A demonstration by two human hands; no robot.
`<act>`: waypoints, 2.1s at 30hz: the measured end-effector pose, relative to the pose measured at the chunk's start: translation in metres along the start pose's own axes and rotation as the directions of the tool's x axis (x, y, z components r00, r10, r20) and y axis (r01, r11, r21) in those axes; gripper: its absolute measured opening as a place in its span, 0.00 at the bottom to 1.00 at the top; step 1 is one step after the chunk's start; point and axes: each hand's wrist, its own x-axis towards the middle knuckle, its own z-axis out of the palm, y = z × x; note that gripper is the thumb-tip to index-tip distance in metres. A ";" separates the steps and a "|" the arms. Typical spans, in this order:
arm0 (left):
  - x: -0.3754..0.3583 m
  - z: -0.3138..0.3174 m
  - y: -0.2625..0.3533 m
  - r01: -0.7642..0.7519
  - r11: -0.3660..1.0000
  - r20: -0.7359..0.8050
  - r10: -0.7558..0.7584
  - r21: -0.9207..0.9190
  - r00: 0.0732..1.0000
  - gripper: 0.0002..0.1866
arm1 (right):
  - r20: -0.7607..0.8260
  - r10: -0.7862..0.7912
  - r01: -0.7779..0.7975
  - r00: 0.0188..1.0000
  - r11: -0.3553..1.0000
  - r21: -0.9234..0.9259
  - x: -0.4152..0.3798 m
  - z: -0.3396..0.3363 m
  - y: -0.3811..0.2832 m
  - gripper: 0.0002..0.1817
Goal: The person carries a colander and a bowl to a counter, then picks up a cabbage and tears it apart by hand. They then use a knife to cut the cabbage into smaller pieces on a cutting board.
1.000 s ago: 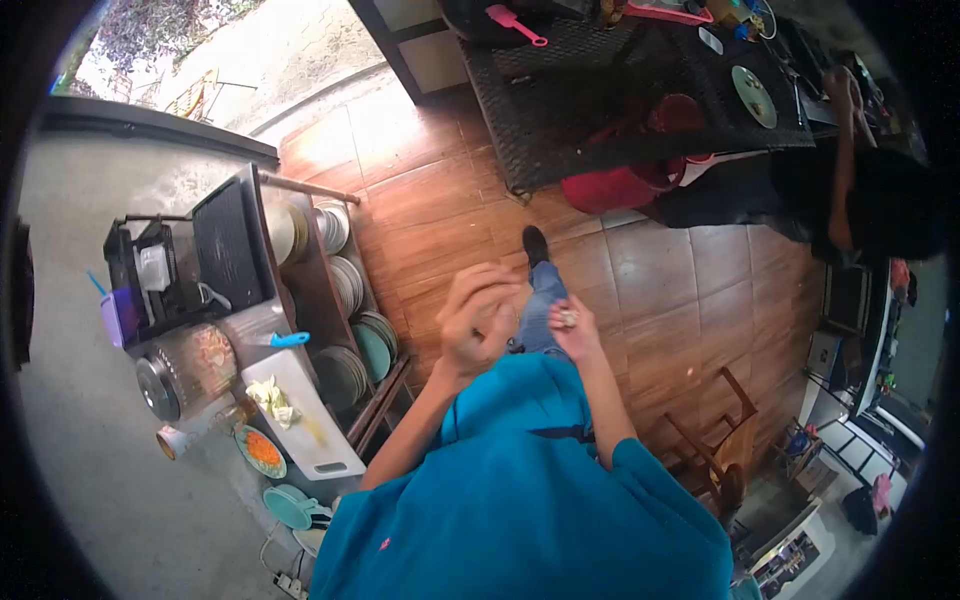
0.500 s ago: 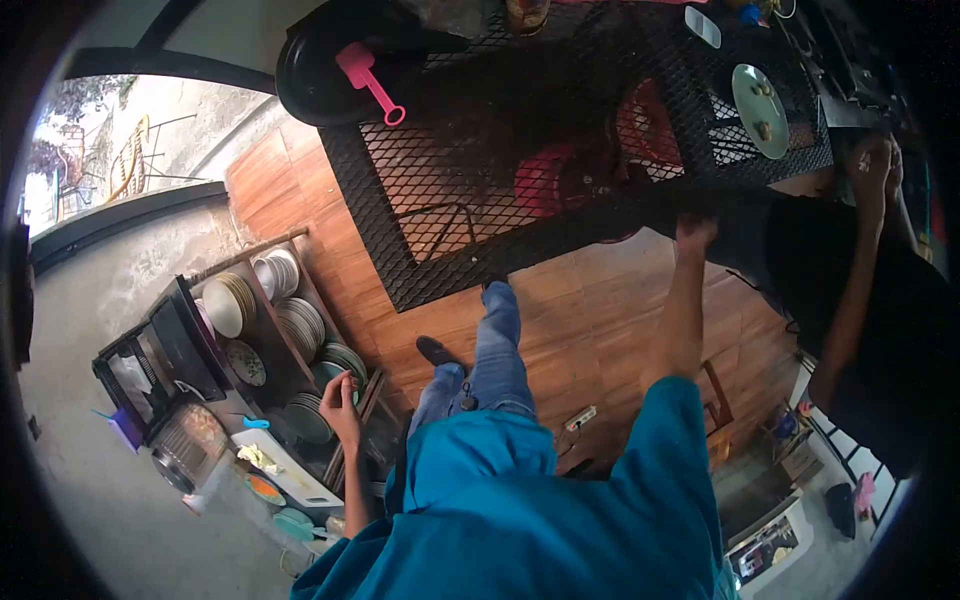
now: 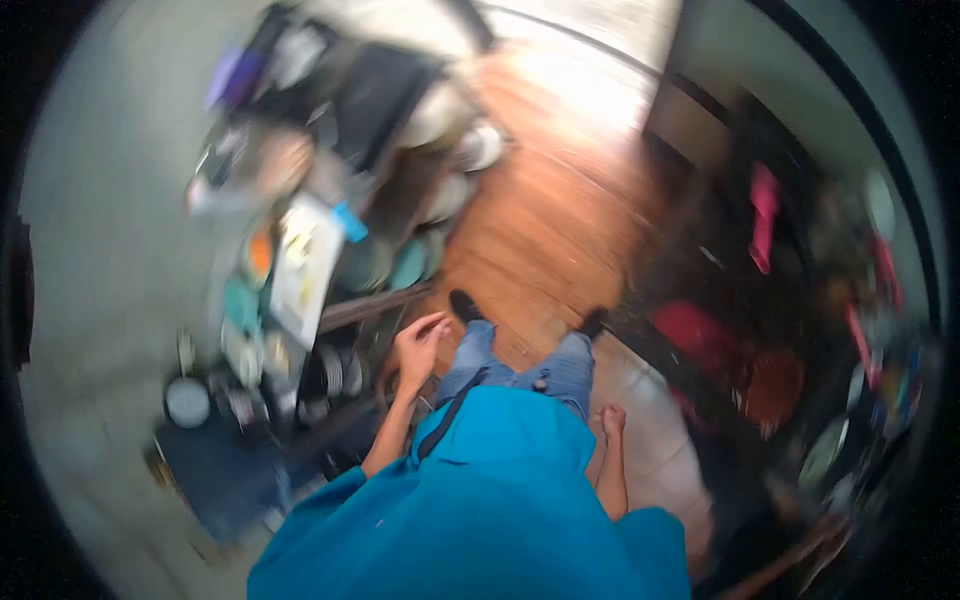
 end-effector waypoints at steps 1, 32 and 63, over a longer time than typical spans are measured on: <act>-0.001 -0.019 -0.004 -0.009 0.997 -0.055 0.006 -0.071 0.998 0.13 | -0.004 -0.046 0.046 0.999 0.999 0.000 0.000 0.004 -0.031 0.16; 0.229 -0.395 -0.145 -0.350 0.748 -0.229 0.549 0.564 0.804 0.27 | 0.455 -0.841 0.730 0.294 -0.110 -0.674 -0.150 0.533 -0.526 0.25; 0.134 -0.415 -0.212 -0.002 0.980 -0.485 -0.096 -0.197 0.869 0.19 | 0.687 -0.661 0.911 0.303 -0.011 -0.412 -0.226 0.604 -0.352 0.18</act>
